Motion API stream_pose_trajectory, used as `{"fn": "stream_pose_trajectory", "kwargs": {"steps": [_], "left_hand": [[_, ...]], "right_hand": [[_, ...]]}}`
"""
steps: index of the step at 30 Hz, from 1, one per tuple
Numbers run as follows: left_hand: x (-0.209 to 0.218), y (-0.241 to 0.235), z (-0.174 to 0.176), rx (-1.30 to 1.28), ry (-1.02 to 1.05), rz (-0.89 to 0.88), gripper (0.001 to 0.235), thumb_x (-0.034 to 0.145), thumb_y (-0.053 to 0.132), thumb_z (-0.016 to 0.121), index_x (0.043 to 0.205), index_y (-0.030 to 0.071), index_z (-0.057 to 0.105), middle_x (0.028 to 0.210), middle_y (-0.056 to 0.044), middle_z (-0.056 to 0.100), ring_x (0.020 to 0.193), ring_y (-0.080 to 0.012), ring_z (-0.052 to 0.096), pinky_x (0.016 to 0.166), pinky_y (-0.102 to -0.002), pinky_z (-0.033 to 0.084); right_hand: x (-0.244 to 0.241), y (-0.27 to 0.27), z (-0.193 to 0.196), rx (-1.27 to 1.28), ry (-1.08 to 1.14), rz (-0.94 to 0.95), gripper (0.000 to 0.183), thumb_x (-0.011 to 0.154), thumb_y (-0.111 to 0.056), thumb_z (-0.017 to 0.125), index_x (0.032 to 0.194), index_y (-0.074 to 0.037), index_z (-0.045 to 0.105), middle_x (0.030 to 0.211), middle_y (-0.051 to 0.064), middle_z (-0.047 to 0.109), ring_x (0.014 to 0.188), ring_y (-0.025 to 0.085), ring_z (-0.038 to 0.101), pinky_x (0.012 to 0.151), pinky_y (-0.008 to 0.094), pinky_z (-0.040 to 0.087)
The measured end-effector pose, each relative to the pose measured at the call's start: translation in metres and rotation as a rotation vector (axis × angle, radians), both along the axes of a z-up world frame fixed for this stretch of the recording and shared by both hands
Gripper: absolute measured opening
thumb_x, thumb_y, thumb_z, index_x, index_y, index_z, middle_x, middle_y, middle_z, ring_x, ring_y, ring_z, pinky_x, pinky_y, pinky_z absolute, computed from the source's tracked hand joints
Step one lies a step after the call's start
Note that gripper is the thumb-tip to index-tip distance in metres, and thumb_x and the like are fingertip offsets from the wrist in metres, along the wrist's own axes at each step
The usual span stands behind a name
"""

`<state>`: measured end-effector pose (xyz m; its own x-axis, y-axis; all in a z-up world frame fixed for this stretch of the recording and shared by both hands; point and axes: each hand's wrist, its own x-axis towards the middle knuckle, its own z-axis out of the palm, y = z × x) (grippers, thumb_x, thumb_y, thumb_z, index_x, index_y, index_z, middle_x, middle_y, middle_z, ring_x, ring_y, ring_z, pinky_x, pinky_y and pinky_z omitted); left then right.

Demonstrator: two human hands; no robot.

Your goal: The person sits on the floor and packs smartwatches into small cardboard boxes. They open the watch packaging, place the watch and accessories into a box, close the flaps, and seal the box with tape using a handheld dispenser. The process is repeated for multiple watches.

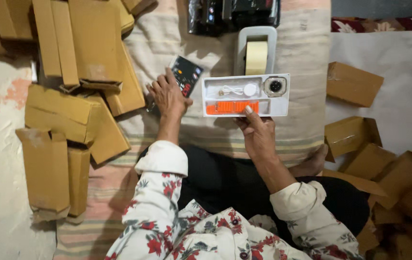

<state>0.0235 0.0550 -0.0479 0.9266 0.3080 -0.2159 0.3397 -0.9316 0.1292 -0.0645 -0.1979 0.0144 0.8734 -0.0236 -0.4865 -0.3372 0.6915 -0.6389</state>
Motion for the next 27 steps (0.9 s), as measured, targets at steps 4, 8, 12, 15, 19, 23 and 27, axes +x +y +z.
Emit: {"fn": "stream_pose_trajectory", "kwargs": {"steps": [4, 8, 12, 15, 19, 23, 27], "left_hand": [[-0.007, -0.010, -0.002, 0.014, 0.008, -0.195, 0.125, 0.053, 0.030, 0.092, 0.160, 0.012, 0.030, 0.137, -0.016, 0.051, 0.130, -0.0372, 0.047, 0.122, -0.054, 0.025], [0.005, -0.012, -0.005, -0.120, 0.014, -0.033, 0.128, 0.051, 0.033, 0.095, 0.157, 0.011, 0.025, 0.141, -0.022, 0.046, 0.129, -0.0441, 0.044, 0.109, -0.053, 0.036], [0.020, -0.002, -0.003, -0.265, -0.036, 0.177, 0.134, 0.051, 0.041, 0.097, 0.157, 0.012, 0.020, 0.140, -0.027, 0.042, 0.130, -0.0477, 0.042, 0.109, -0.052, 0.037], [0.017, 0.007, 0.002, -0.277, -0.003, 0.222, 0.134, 0.053, 0.038, 0.094, 0.159, 0.013, 0.017, 0.139, -0.029, 0.041, 0.132, -0.0478, 0.041, 0.110, -0.051, 0.037], [0.022, 0.003, 0.012, -0.226, -0.014, 0.175, 0.130, 0.054, 0.041, 0.093, 0.159, 0.014, 0.020, 0.136, -0.027, 0.044, 0.133, -0.0464, 0.040, 0.114, -0.052, 0.034], [0.016, 0.002, 0.013, -0.214, -0.062, 0.102, 0.129, 0.053, 0.039, 0.091, 0.159, 0.014, 0.022, 0.135, -0.025, 0.044, 0.130, -0.0452, 0.041, 0.110, -0.053, 0.037], [0.015, 0.004, 0.012, -0.186, -0.138, 0.027, 0.126, 0.055, 0.040, 0.091, 0.158, 0.010, 0.024, 0.129, -0.025, 0.046, 0.124, -0.0455, 0.043, 0.111, -0.053, 0.038]], "right_hand": [[-0.004, -0.005, -0.003, 0.029, -0.060, -0.001, 0.028, 0.101, -0.013, 0.067, 0.125, 0.001, 0.062, 0.115, 0.010, 0.071, 0.102, 0.022, 0.070, 0.088, 0.039, 0.059], [-0.008, 0.002, -0.009, 0.061, -0.042, 0.017, 0.027, 0.100, -0.012, 0.067, 0.122, 0.003, 0.063, 0.115, 0.012, 0.071, 0.102, 0.023, 0.070, 0.089, 0.040, 0.059], [-0.019, 0.015, -0.018, 0.050, -0.002, 0.096, 0.020, 0.102, -0.010, 0.069, 0.109, 0.007, 0.065, 0.108, 0.015, 0.071, 0.100, 0.025, 0.071, 0.090, 0.045, 0.062], [-0.027, 0.021, -0.022, 0.052, 0.066, 0.137, 0.022, 0.097, -0.013, 0.067, 0.114, 0.000, 0.066, 0.107, 0.011, 0.072, 0.096, 0.020, 0.069, 0.086, 0.041, 0.059], [-0.032, 0.020, -0.025, 0.013, 0.087, 0.174, 0.018, 0.098, -0.014, 0.067, 0.106, 0.002, 0.067, 0.103, 0.011, 0.072, 0.098, 0.019, 0.071, 0.090, 0.043, 0.061], [-0.038, 0.018, -0.033, 0.071, 0.017, 0.153, 0.023, 0.106, -0.012, 0.068, 0.089, 0.001, 0.060, 0.103, 0.014, 0.072, 0.100, 0.021, 0.071, 0.094, 0.045, 0.061], [-0.037, 0.019, -0.034, 0.031, 0.075, 0.148, 0.014, 0.101, -0.014, 0.067, 0.100, 0.001, 0.067, 0.099, 0.011, 0.072, 0.096, 0.019, 0.071, 0.090, 0.041, 0.060]]}}
